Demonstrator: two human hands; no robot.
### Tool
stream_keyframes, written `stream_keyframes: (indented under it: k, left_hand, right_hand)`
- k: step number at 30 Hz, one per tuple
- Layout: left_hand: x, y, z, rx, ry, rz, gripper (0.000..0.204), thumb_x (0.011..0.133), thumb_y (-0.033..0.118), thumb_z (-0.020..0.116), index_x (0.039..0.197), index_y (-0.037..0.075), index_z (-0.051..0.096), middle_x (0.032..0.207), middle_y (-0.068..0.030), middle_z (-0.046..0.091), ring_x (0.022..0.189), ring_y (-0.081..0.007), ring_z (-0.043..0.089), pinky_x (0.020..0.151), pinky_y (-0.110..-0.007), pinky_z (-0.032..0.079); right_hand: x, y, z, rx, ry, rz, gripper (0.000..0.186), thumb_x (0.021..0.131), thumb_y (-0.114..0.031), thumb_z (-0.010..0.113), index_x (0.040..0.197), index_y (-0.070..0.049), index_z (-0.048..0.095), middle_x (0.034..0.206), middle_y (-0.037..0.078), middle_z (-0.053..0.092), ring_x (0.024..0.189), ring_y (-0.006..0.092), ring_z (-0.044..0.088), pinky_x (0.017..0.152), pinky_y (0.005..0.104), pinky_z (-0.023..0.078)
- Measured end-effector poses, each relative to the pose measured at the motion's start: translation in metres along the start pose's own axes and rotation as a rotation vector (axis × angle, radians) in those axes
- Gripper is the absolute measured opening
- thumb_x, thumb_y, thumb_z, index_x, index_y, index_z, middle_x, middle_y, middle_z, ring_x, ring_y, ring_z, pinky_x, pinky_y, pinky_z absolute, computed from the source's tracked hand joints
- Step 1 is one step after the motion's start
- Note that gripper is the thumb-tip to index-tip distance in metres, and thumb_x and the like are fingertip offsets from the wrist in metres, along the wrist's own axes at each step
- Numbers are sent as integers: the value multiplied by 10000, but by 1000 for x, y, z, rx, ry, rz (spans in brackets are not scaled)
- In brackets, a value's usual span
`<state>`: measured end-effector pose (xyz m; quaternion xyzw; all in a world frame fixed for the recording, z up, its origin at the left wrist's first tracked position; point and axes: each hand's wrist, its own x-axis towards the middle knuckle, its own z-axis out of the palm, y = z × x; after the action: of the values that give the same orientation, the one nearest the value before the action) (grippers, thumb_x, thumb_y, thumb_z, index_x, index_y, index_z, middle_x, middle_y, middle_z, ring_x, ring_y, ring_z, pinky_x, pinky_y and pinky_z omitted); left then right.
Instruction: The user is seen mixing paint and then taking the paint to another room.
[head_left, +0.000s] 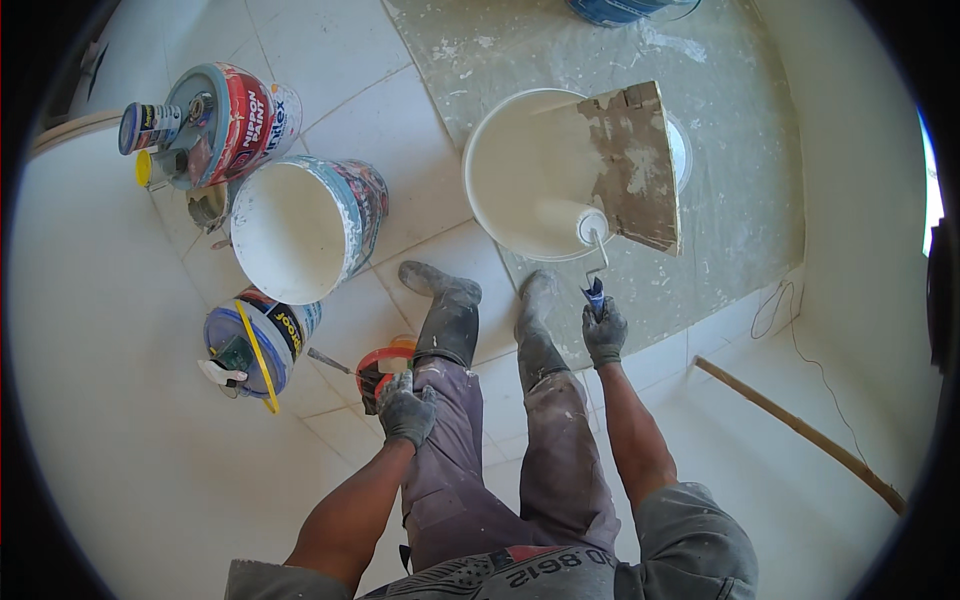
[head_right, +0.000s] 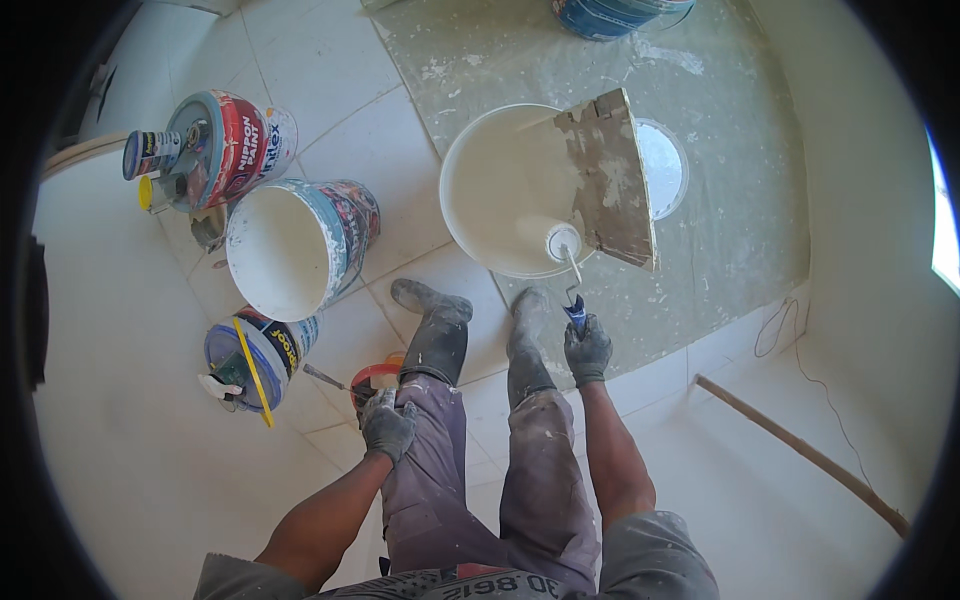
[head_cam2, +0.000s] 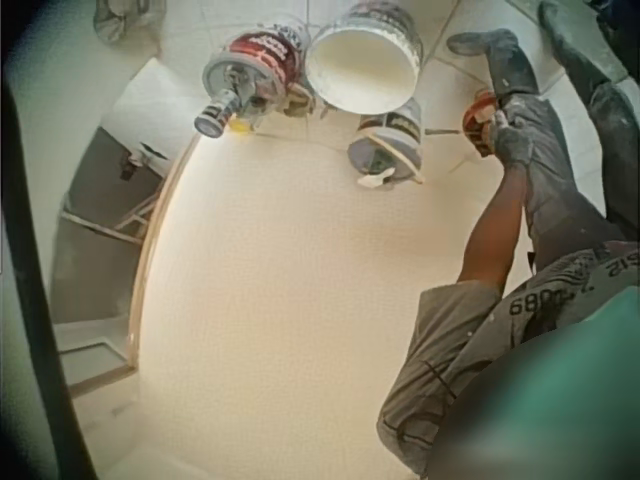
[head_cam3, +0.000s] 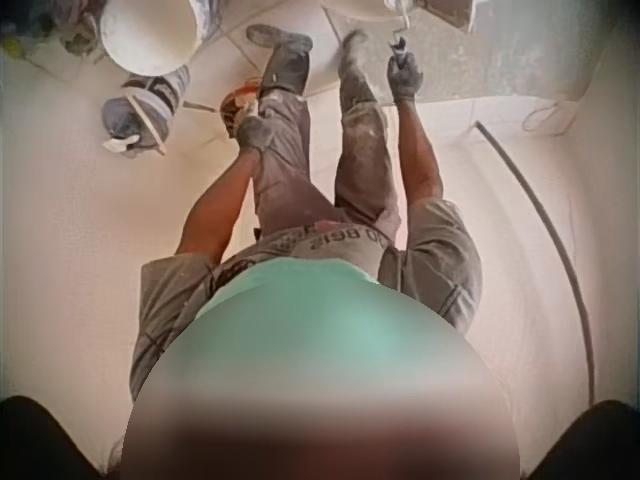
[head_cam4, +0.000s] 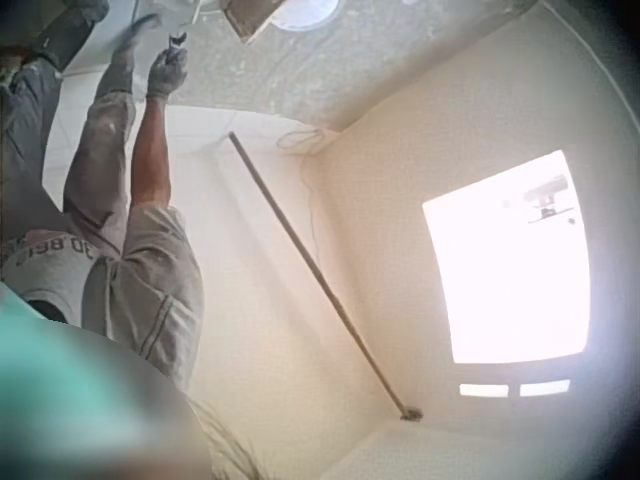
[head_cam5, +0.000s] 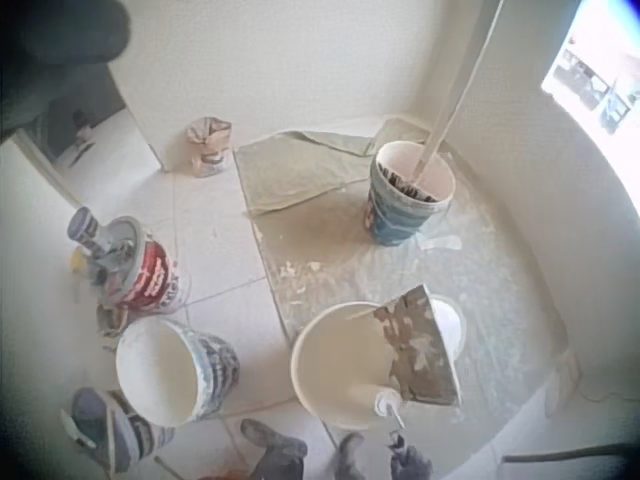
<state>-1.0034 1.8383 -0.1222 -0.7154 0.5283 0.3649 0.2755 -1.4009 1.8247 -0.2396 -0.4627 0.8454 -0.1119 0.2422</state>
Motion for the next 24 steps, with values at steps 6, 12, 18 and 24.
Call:
stream_keyframes:
  k: [6,12,18,24]
  left_hand:
    - [-6,13,5,45,46,31,628,915,390,653,1383,-21,573,1409,-236,578,1346,-377,508,1170,-446,360]
    - [-11,34,11,8,22,28,639,918,392,635,1405,-14,562,1431,-233,565,1365,-370,493,1171,-453,354]
    - [-19,46,9,-115,41,49,662,933,426,612,1424,-13,544,1436,-224,570,1370,-363,498,1174,-440,351]
    - [23,-42,121,-669,217,-24,850,946,516,628,1535,-35,360,1454,-243,551,1379,-373,498,1168,-412,359]
  right_hand:
    - [17,65,62,-39,1,21,213,851,-253,734,926,-112,593,740,147,641,663,410,641,605,522,488]
    - [50,108,79,-54,-114,-56,285,887,-283,694,1056,-69,608,1021,177,639,947,410,616,830,507,485]
    - [57,86,32,-403,-217,-62,870,823,-431,798,1471,12,423,1380,266,537,1285,446,499,1074,521,397]
    - [1,20,-63,-401,-257,-115,930,893,-404,734,1560,36,260,1558,324,337,1461,463,324,1203,532,266]
